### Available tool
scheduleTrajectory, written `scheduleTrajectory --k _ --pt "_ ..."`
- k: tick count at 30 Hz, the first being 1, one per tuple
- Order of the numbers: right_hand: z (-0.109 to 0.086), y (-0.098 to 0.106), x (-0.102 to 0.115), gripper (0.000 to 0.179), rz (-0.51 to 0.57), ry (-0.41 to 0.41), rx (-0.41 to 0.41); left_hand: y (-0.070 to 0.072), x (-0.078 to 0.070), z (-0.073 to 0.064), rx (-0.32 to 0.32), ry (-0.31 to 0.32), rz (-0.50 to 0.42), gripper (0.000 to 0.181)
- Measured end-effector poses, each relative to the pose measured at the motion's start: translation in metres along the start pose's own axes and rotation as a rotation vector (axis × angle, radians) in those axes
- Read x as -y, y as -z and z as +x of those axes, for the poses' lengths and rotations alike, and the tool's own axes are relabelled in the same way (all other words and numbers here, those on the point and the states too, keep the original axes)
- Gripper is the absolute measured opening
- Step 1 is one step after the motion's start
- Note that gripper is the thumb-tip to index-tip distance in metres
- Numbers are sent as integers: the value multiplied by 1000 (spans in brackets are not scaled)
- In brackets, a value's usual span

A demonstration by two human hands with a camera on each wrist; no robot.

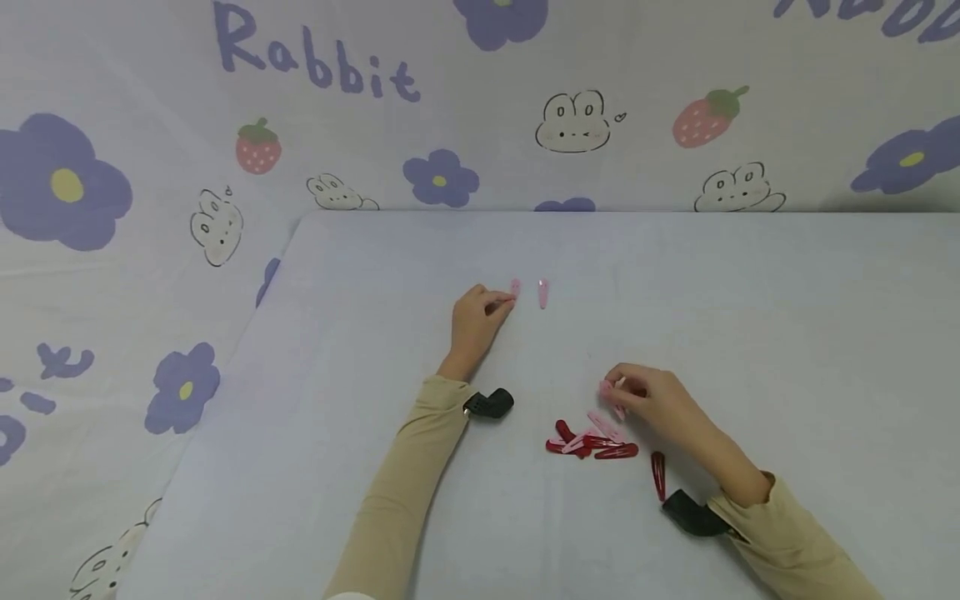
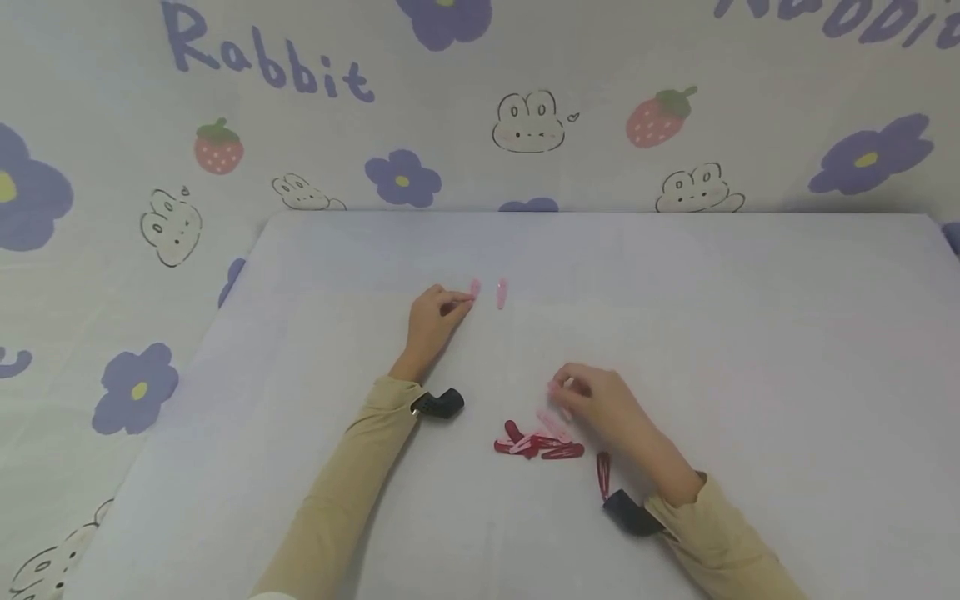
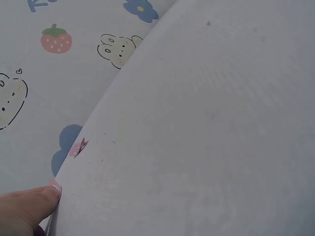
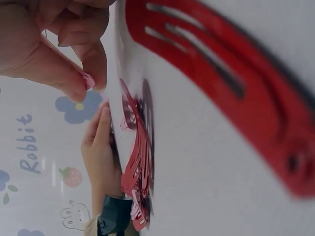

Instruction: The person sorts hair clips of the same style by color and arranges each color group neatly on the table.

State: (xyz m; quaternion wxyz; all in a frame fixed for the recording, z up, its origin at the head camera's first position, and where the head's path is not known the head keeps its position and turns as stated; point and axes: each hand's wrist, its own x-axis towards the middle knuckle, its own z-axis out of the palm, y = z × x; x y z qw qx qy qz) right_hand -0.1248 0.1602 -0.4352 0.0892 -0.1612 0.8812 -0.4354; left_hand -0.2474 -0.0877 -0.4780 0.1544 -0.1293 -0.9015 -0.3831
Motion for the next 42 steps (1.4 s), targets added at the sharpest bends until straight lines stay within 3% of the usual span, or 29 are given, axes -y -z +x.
scheduleTrajectory --k 5,12,18,24,27,30,36,42 --pt "2 7 1 4 2 -10 44 -1 -1 -2 3 -6 22 11" --pt "19 24 3 12 -35 121 181 2 -3 2 -9 -8 47 11" --pt "34 27 1 10 -15 104 185 0 -3 3 -4 -17 29 11" --pt "53 29 -11 8 211 71 262 -2 0 0 17 -8 21 11" --pt "67 33 -15 7 317 25 228 -2 3 0 8 -15 25 12" --pt "83 38 -18 10 353 -12 165 -1 5 1 -9 -29 31 12" --pt "106 35 -19 16 325 -54 100 1 4 2 -15 -31 29 12" --pt "122 33 -15 16 285 -147 6 2 1 2 -1 -11 20 13"
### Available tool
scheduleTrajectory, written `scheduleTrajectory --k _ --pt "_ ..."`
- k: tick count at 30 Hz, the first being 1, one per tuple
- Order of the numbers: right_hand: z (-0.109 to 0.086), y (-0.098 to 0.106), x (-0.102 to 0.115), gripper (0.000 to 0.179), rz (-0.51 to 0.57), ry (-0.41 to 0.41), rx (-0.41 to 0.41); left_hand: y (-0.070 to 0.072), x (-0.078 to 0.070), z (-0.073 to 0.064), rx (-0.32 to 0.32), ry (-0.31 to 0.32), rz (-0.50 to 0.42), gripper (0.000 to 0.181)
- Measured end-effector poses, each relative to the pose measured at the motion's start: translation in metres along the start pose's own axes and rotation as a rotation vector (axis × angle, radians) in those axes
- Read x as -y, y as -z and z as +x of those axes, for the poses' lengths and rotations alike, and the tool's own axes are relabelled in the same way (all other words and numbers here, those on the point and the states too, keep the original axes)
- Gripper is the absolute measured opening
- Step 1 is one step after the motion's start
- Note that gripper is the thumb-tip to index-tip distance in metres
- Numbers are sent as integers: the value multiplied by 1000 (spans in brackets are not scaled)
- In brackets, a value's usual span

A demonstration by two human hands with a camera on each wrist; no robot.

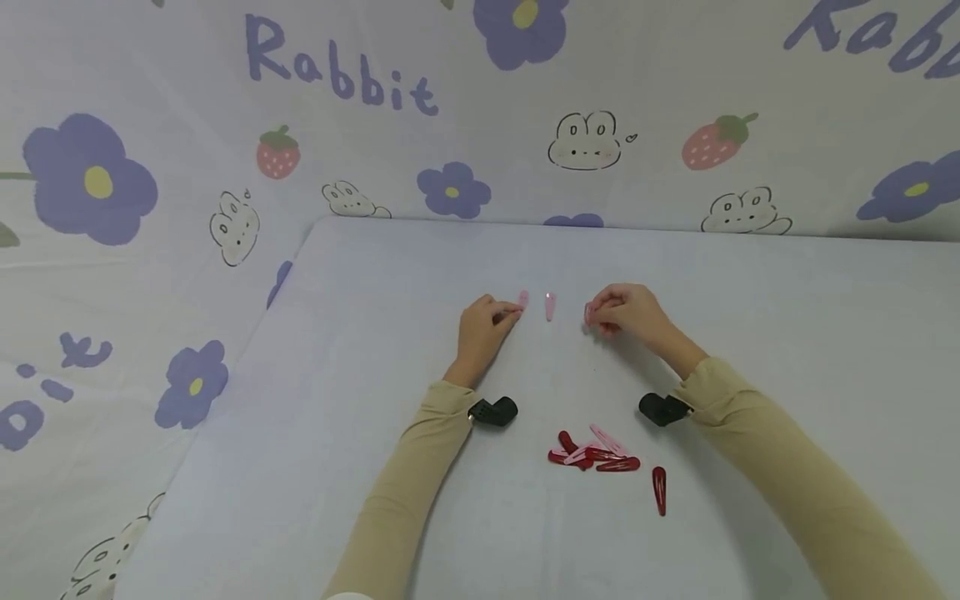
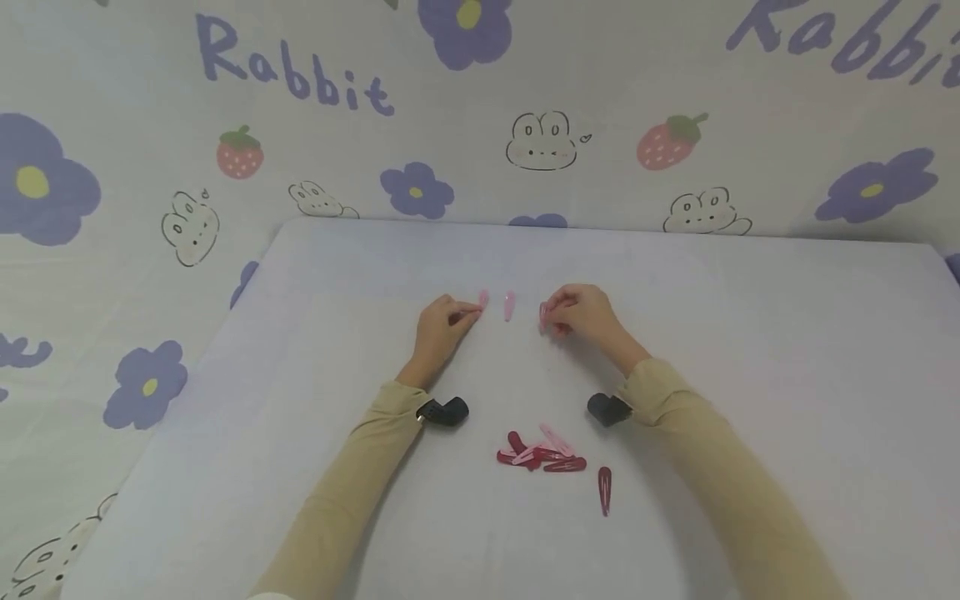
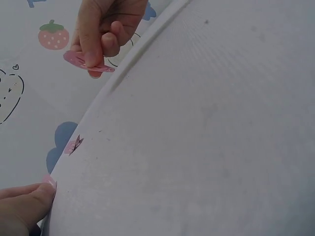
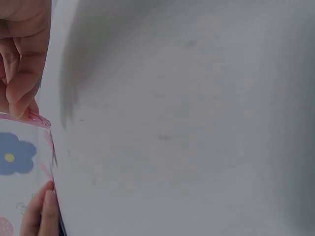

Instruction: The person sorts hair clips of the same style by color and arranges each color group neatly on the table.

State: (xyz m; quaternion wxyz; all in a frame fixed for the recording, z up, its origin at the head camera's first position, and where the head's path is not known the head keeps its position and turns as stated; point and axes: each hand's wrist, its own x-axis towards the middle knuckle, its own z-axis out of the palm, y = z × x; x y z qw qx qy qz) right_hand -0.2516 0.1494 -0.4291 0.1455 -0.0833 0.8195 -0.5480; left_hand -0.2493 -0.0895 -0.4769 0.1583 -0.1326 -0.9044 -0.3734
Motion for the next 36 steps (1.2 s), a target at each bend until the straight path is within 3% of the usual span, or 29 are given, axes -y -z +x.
scheduleTrajectory --k 4,11,18,26,36 --pt "9 -1 1 19 12 -66 -43 0 0 -1 -10 -17 -10 14" --pt "22 -13 -5 22 102 -202 -47 1 1 -2 -16 -29 -9 13" --pt "21 -21 -4 20 -25 -91 -105 1 1 -2 -28 -40 15 13" --pt "24 -24 -6 19 -105 -36 -161 0 2 -2 -23 -45 14 13" --pt "27 -25 -3 22 -169 -43 -187 0 1 -2 -19 -41 17 13"
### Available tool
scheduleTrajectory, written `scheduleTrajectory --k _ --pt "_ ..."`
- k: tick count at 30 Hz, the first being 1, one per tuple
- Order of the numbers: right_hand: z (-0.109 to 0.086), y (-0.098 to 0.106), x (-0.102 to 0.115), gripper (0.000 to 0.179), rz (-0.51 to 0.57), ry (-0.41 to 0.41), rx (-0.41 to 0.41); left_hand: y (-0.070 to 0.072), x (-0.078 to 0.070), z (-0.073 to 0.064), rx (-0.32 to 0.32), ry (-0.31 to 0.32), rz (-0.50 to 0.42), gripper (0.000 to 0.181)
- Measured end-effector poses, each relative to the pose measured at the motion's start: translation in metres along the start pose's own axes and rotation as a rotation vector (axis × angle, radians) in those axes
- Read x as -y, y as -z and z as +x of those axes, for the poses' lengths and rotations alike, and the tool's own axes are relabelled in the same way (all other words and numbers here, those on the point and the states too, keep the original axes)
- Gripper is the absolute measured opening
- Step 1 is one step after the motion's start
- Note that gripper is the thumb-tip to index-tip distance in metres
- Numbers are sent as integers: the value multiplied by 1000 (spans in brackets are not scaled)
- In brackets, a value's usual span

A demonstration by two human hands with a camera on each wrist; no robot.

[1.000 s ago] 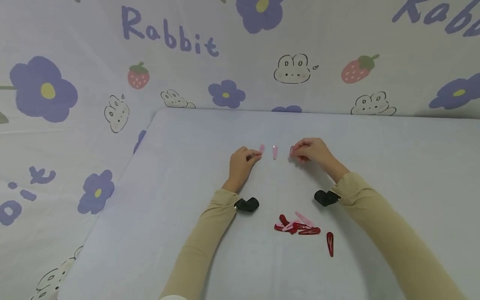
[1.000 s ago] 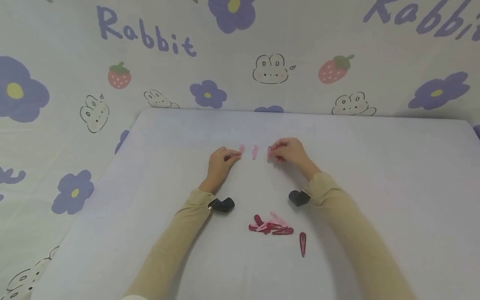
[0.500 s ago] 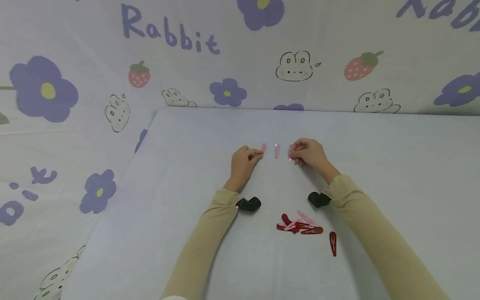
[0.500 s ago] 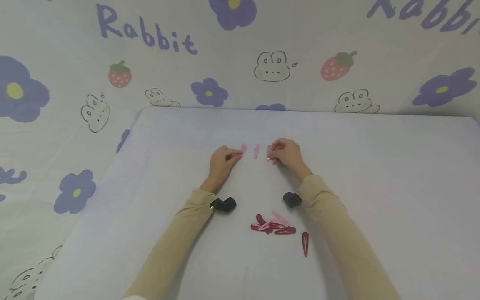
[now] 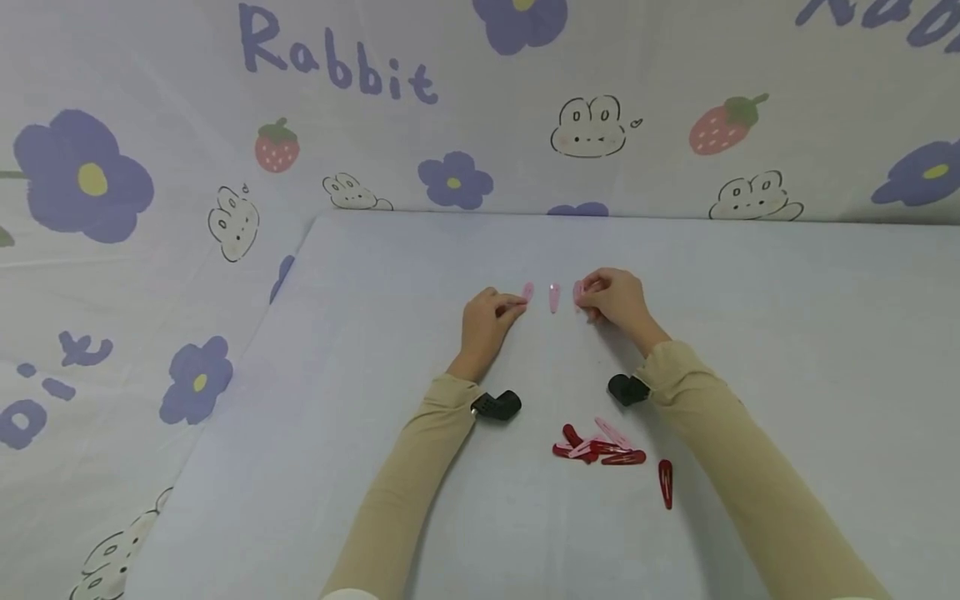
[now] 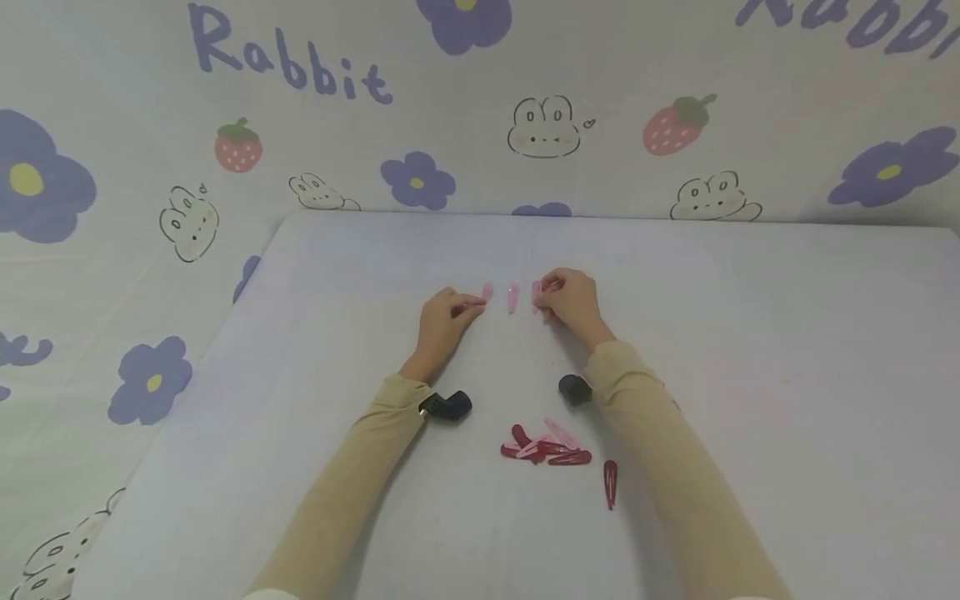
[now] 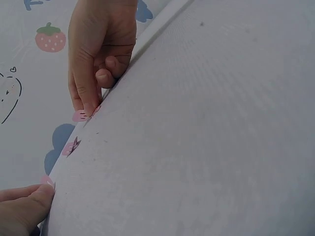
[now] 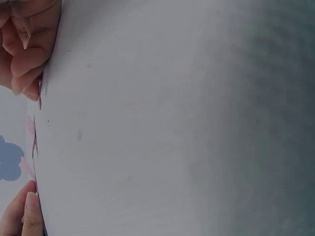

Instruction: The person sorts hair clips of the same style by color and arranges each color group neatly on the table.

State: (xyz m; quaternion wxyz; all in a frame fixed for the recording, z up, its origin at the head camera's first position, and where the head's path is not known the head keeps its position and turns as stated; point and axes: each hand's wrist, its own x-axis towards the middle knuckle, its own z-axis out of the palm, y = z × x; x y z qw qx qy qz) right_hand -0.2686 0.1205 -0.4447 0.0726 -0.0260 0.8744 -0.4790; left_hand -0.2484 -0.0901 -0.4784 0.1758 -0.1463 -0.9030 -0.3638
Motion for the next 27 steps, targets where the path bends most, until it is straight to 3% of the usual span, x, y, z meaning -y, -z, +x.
scheduleTrajectory --k 15,27 --pt "-5 1 2 22 32 -44 7 -2 0 0 16 17 -4 13" --pt "-9 -4 0 21 46 5 -48 -2 1 0 12 13 -1 12"
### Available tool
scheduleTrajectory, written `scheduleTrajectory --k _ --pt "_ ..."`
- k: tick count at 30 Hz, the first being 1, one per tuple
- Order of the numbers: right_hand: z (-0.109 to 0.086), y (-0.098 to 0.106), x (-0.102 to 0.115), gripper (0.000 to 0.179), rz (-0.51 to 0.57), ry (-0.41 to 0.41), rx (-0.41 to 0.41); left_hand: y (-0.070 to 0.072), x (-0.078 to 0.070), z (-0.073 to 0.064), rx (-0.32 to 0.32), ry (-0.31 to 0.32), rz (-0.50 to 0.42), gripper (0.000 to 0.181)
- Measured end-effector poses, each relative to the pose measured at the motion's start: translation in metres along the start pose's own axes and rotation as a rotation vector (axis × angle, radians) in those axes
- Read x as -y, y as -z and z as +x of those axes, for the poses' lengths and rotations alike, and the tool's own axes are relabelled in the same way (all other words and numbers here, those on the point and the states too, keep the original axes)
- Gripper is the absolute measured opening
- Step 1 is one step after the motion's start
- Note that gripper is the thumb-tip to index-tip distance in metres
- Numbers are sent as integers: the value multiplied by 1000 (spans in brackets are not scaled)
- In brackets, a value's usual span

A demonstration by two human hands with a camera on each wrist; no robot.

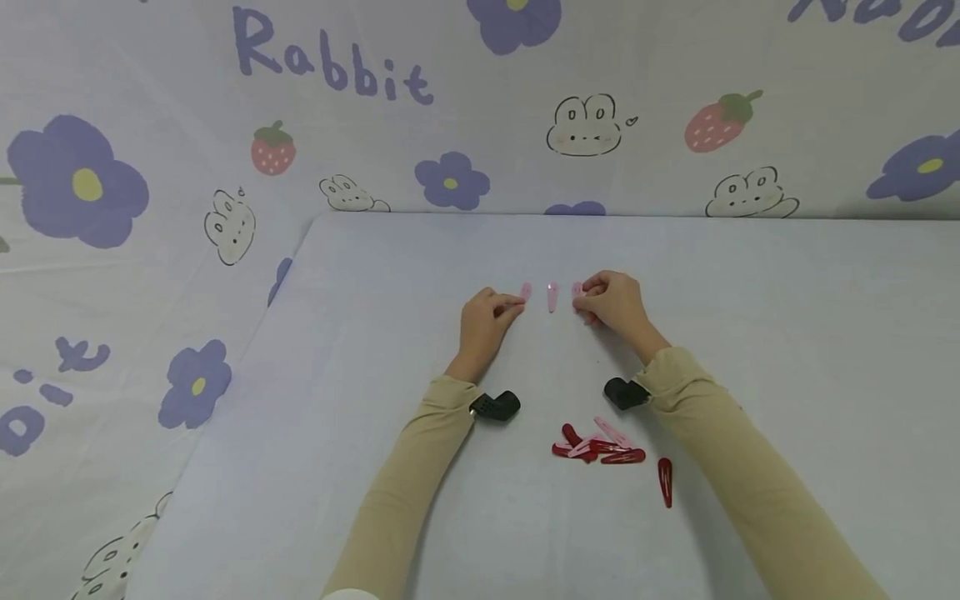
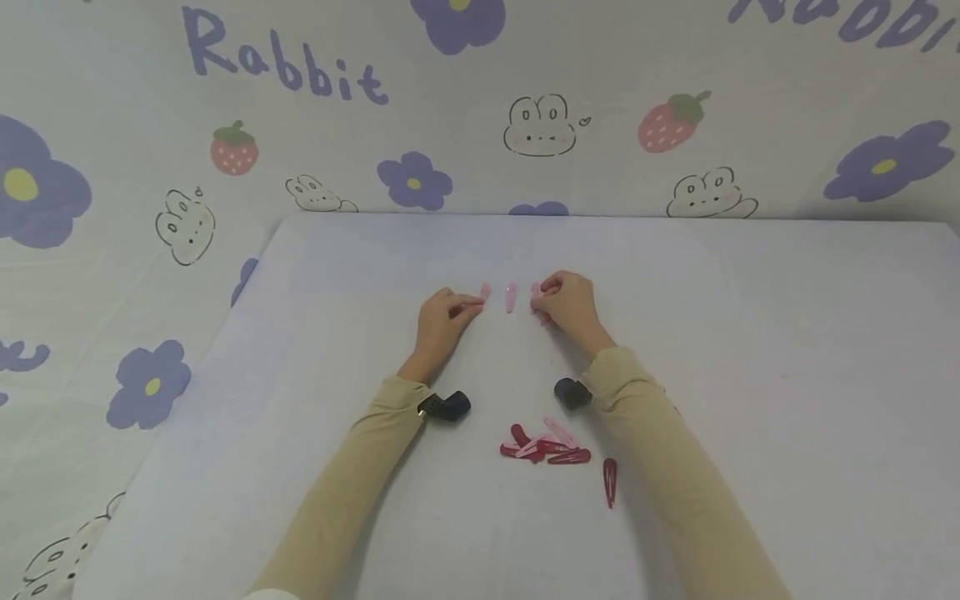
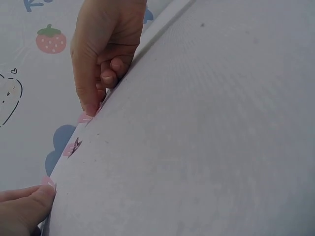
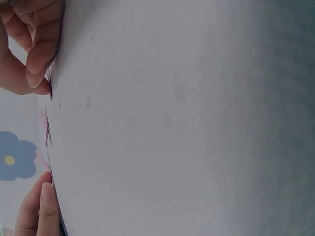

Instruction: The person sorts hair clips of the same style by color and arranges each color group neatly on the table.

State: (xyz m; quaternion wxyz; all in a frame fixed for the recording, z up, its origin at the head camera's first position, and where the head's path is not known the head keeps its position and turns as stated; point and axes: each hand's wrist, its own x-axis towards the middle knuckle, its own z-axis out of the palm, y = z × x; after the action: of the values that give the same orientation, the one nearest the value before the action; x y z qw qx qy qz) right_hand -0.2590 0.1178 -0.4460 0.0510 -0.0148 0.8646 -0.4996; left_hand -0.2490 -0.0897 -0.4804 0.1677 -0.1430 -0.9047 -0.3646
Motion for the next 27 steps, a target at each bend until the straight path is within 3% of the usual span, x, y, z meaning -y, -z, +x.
scheduleTrajectory --k 14,21,27 --pt "-4 4 -6 21 84 -51 -1 0 -3 0 11 18 1 12" --pt "-4 5 -9 22 81 -13 30 -3 0 1 -7 5 17 13" --pt "-3 5 -9 22 86 -27 57 -4 1 0 2 19 25 13"
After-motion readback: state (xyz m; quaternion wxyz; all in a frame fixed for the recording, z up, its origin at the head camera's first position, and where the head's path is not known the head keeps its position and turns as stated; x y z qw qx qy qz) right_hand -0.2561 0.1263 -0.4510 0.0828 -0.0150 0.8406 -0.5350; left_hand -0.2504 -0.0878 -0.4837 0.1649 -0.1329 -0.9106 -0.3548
